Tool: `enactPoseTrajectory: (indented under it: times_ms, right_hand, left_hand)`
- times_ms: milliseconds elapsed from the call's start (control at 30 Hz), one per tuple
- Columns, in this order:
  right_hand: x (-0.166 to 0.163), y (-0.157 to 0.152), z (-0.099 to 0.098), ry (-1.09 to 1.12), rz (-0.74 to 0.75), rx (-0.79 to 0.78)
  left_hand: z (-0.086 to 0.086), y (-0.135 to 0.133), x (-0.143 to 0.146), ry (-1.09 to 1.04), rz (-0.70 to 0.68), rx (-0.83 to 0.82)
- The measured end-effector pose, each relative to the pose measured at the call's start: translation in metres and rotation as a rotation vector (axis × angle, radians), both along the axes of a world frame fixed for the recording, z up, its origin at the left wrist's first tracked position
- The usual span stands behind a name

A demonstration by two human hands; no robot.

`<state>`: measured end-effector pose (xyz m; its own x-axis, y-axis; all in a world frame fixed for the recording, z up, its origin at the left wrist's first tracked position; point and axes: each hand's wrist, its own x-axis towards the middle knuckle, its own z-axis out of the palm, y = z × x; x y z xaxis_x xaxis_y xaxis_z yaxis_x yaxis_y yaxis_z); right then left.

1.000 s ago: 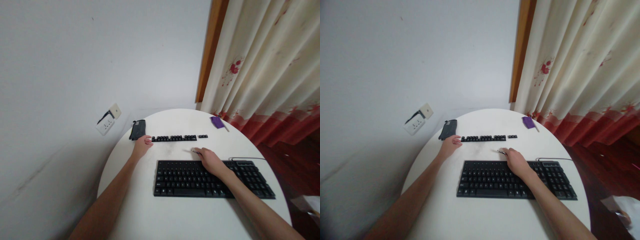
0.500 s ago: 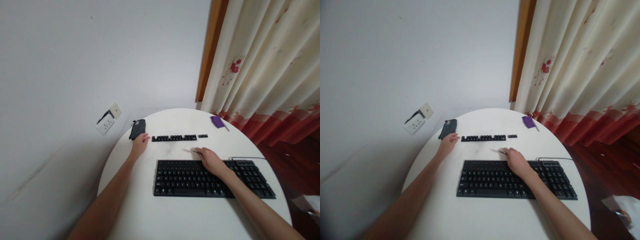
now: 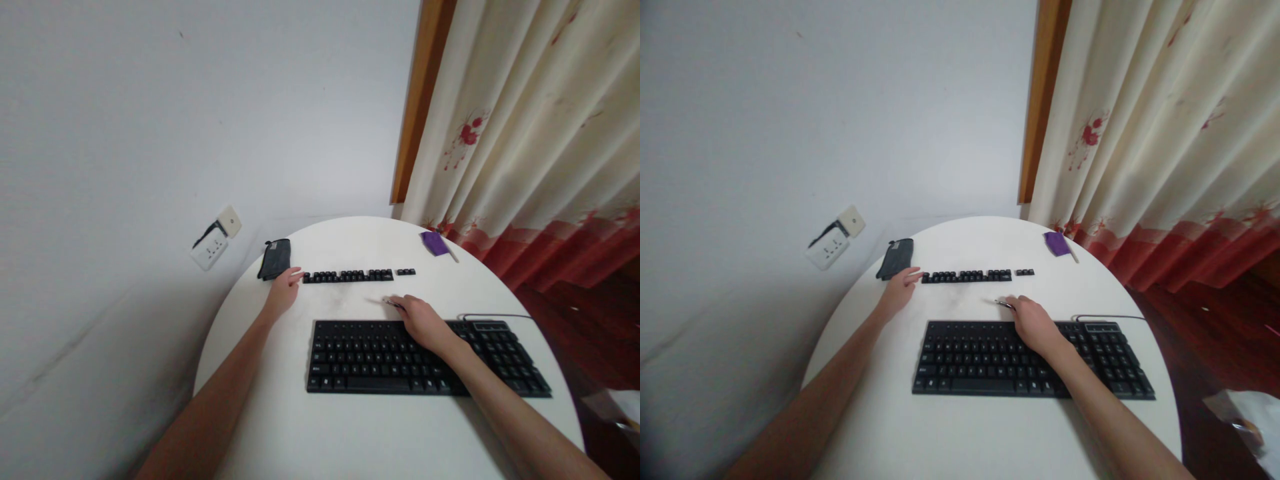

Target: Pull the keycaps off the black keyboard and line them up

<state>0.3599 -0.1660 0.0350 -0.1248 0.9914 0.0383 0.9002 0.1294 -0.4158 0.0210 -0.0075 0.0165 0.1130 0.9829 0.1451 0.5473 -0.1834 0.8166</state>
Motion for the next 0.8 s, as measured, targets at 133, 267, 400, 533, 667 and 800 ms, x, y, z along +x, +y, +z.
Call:
enactPoseTrajectory:
  times_ms: [133,267,400,533,667,800]
  right_hand:
    - [-0.0010,0.0000,0.0019,-0.015,-0.011,-0.025]
    - [-0.0014,-0.0004,0.0035,-0.005,-0.010,-0.029]
    - [-0.0012,-0.0006,0.0026,0.000,-0.007,-0.014]
    - [-0.0006,-0.0004,0.0008,0.002,-0.003,-0.011]
    - [0.0002,-0.0003,0.0001,0.013,0.006,-0.001]
    - [0.0002,-0.0004,0.0006,0.010,0.002,-0.008]
  left_hand:
    - [-0.0020,0.0015,-0.0007,0.038,-0.007,0.017]
    - [-0.0037,0.0026,-0.0011,0.056,-0.001,0.033]
    - [-0.0032,0.0023,-0.0005,0.047,-0.003,0.025]
    - [-0.0013,0.0014,0.0001,0.062,-0.009,0.029]
    - [-0.0005,0.0008,0.0007,0.068,-0.025,0.038]
    - [-0.0003,0.0009,0.0012,0.103,-0.012,0.060]
